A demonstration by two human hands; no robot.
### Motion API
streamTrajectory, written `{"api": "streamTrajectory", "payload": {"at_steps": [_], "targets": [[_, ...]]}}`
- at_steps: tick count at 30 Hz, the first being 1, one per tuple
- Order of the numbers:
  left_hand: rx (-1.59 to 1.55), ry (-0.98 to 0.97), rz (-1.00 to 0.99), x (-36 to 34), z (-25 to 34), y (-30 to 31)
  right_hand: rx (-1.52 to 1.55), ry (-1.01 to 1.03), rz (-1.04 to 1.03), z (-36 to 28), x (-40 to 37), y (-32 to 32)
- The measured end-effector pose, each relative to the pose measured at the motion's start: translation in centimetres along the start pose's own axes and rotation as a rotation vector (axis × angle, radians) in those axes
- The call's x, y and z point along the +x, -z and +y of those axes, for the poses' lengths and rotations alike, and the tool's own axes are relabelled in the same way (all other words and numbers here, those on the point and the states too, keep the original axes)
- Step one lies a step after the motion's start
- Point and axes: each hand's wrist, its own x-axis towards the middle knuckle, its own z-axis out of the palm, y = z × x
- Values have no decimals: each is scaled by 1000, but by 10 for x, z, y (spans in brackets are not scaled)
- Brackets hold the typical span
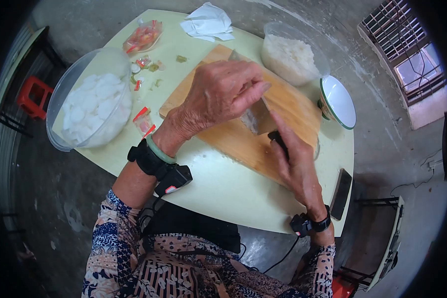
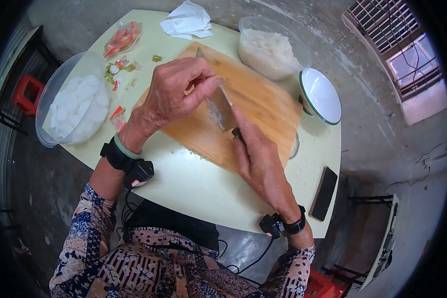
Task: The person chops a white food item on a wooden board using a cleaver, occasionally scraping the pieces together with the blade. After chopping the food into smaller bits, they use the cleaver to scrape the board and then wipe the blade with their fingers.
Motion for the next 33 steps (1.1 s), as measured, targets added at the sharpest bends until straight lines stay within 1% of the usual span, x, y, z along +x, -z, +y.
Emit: {"api": "streamTrajectory", "payload": {"at_steps": [2,5,7,8,10,13,14,16,20,22,25,28,31,33], "targets": [[12,-8,4,1,1,2,-15,28,-15,1,-1,0],[27,-8,17,0,1,2,8,-22,-29,-2,0,5],[28,-6,23,-1,1,1,-9,22,38,-3,0,4],[33,-2,42,-1,0,1,-9,21,39,-3,0,3],[34,-2,58,-1,0,0,-23,6,-23,-2,-1,1],[35,24,71,-2,-1,1,6,-15,-11,-5,-2,5],[35,5,76,-2,-1,1,6,-15,-13,-4,-2,4],[33,-15,79,-1,0,1,9,71,-5,-2,-2,0],[37,-41,93,-1,0,0,11,23,-39,-5,-2,3],[39,-36,97,-1,-1,1,0,-3,-9,-7,-2,4],[39,-36,94,0,1,0,-52,51,-34,-2,-2,-1],[40,-34,78,-1,-1,1,9,12,-12,-2,-2,5],[43,-33,74,-1,0,1,-21,-18,28,-4,1,6],[57,-46,66,-1,0,0,-14,-4,15,4,1,5]]}}
